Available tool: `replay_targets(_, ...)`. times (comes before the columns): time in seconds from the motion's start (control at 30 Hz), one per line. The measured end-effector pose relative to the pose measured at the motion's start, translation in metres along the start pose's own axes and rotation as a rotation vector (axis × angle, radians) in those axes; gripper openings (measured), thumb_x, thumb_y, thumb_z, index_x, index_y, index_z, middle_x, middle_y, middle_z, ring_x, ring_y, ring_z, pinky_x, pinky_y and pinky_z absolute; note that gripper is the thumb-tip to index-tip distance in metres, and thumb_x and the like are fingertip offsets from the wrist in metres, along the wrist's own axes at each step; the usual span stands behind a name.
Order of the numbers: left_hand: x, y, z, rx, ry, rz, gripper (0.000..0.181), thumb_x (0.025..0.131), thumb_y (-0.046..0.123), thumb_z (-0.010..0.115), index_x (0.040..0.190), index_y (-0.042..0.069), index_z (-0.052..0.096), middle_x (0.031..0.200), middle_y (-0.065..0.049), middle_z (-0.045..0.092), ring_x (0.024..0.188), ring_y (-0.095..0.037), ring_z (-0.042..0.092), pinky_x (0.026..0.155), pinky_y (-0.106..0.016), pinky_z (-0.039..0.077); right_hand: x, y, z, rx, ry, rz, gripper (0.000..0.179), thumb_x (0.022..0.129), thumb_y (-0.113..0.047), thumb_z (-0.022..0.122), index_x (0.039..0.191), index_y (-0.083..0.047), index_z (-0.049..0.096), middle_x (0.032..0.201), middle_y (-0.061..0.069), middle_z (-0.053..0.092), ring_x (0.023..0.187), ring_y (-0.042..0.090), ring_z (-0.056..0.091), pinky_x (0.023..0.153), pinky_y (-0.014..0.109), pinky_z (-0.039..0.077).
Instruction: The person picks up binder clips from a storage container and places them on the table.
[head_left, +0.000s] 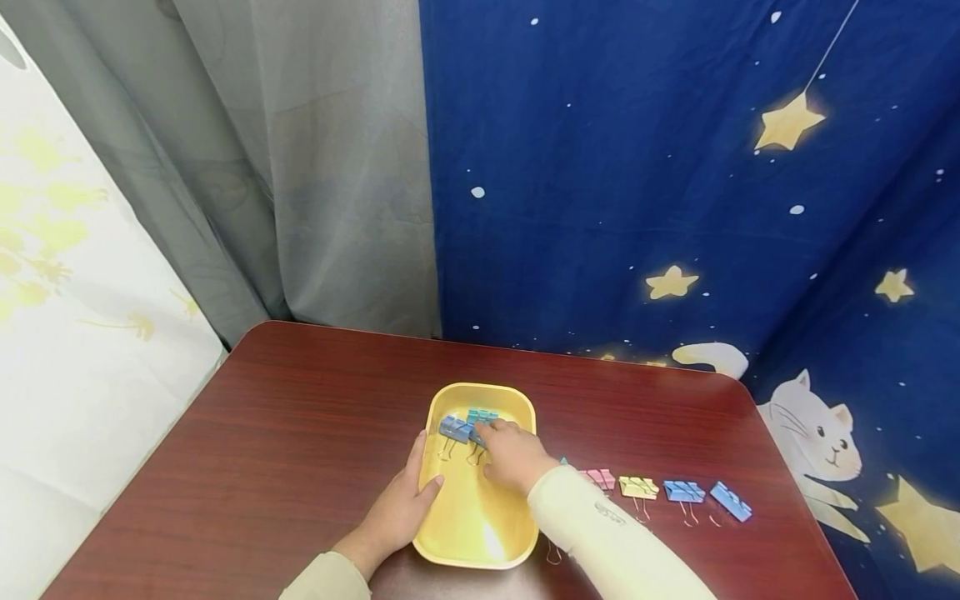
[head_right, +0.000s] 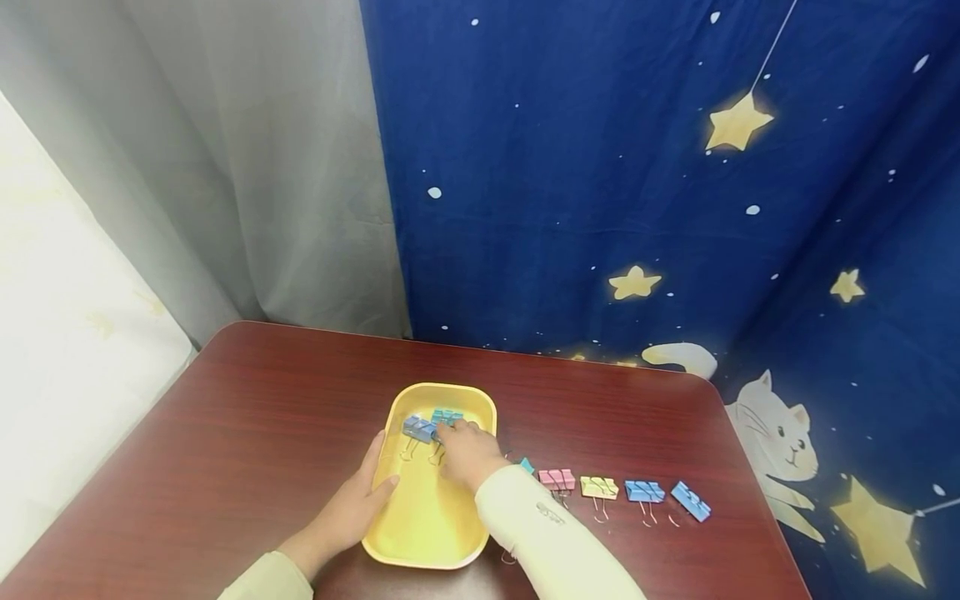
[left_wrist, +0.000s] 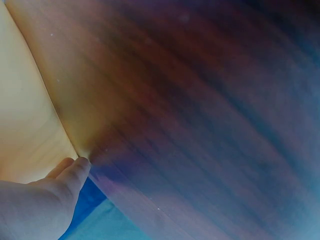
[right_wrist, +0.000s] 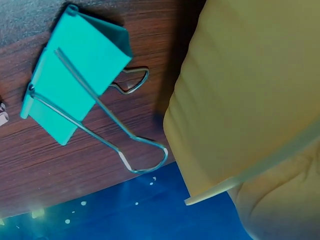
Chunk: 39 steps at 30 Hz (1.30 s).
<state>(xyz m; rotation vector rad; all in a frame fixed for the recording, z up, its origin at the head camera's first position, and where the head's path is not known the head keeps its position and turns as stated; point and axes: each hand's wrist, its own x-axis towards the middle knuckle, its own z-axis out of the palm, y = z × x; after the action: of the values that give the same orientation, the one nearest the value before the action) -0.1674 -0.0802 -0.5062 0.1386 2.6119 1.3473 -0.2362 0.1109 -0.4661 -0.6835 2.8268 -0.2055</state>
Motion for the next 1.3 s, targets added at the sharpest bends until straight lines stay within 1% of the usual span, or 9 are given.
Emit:
replay_targets(0.1, 0.000, 0.000, 0.000, -0.001, 0.000, 0.002, 0.072, 0.101, 0.025, 0.049, 0.155, 0.009, 0.004, 0.145, -0.027, 0.041, 0.127, -0.037, 0.047, 0.100, -0.056, 0.038, 0.003, -0.001, 0.000, 0.006, -0.018, 0.015, 0.061, 0.085, -0.019, 0.070, 0.141, -0.010, 0.049, 0.140, 0.015, 0.051, 0.127, 0.032, 0.050, 0.095, 0.045, 0.048)
replay_targets(0.3, 0.000, 0.001, 0.000, -0.002, -0.002, -0.001, 0.072, 0.101, 0.024, 0.049, 0.155, 0.009, 0.004, 0.145, -0.027, 0.040, 0.129, -0.039, 0.045, 0.101, -0.057, 0.038, 0.009, -0.003, 0.004, 0.013, -0.060, 0.048, 0.062, 0.085, -0.019, 0.068, 0.143, -0.015, 0.048, 0.140, 0.014, 0.051, 0.125, 0.032, 0.051, 0.091, 0.044, 0.050)
replay_targets(0.47, 0.000, 0.001, 0.000, 0.003, -0.003, -0.005, 0.072, 0.101, 0.025, 0.049, 0.156, 0.010, 0.004, 0.146, -0.027, 0.039, 0.130, -0.040, 0.044, 0.101, -0.057, 0.037, 0.013, -0.003, 0.007, 0.000, -0.060, 0.046, 0.062, 0.084, -0.019, 0.070, 0.142, -0.015, 0.049, 0.139, 0.014, 0.051, 0.123, 0.032, 0.053, 0.090, 0.044, 0.050)
replay_targets(0.57, 0.000, 0.001, 0.000, 0.008, -0.001, -0.002, 0.072, 0.101, 0.024, 0.049, 0.156, 0.009, 0.004, 0.147, -0.027, 0.038, 0.131, -0.041, 0.043, 0.101, -0.057, 0.037, 0.013, -0.002, 0.007, 0.003, -0.051, 0.044, 0.060, 0.084, -0.018, 0.070, 0.141, -0.014, 0.050, 0.138, 0.015, 0.052, 0.123, 0.032, 0.053, 0.091, 0.044, 0.050)
replay_targets(0.67, 0.000, 0.001, 0.000, 0.011, 0.004, 0.002, 0.072, 0.101, 0.023, 0.049, 0.155, 0.009, 0.005, 0.146, -0.027, 0.039, 0.130, -0.040, 0.043, 0.102, -0.056, 0.037, 0.013, -0.002, 0.007, 0.007, -0.029, 0.035, 0.055, 0.085, -0.013, 0.068, 0.138, -0.013, 0.053, 0.137, 0.015, 0.053, 0.123, 0.032, 0.053, 0.092, 0.044, 0.049)
replay_targets(0.8, 0.000, 0.002, 0.000, 0.011, 0.004, 0.002, 0.071, 0.101, 0.023, 0.049, 0.155, 0.008, 0.005, 0.146, -0.027, 0.039, 0.130, -0.040, 0.044, 0.101, -0.056, 0.037, 0.013, -0.001, 0.009, -0.009, 0.020, 0.010, 0.047, 0.086, -0.004, 0.066, 0.131, -0.013, 0.056, 0.131, 0.015, 0.057, 0.119, 0.032, 0.056, 0.088, 0.043, 0.052)
replay_targets(0.93, 0.000, 0.002, 0.000, 0.006, 0.002, 0.001, 0.072, 0.101, 0.023, 0.049, 0.155, 0.008, 0.004, 0.146, -0.028, 0.038, 0.130, -0.040, 0.043, 0.102, -0.056, 0.037, 0.013, 0.000, 0.012, -0.034, 0.062, -0.017, 0.039, 0.087, 0.002, 0.062, 0.123, -0.013, 0.058, 0.126, 0.014, 0.060, 0.112, 0.030, 0.059, 0.082, 0.041, 0.054)
replay_targets(1.1, -0.001, 0.002, -0.001, 0.005, 0.007, 0.007, 0.072, 0.101, 0.022, 0.049, 0.155, 0.007, 0.004, 0.146, -0.028, 0.039, 0.130, -0.039, 0.044, 0.101, -0.056, 0.037, 0.014, 0.001, 0.016, -0.050, 0.091, -0.026, 0.030, 0.090, 0.000, 0.060, 0.118, -0.012, 0.059, 0.119, 0.013, 0.062, 0.105, 0.030, 0.061, 0.081, 0.041, 0.054)
replay_targets(1.3, -0.001, 0.002, -0.001, 0.000, 0.005, 0.010, 0.072, 0.101, 0.022, 0.049, 0.155, 0.007, 0.005, 0.145, -0.028, 0.040, 0.127, -0.038, 0.047, 0.099, -0.056, 0.039, 0.014, 0.002, 0.018, -0.080, 0.077, -0.018, 0.035, 0.089, -0.002, 0.061, 0.121, -0.016, 0.062, 0.115, 0.013, 0.062, 0.103, 0.029, 0.061, 0.081, 0.040, 0.054)
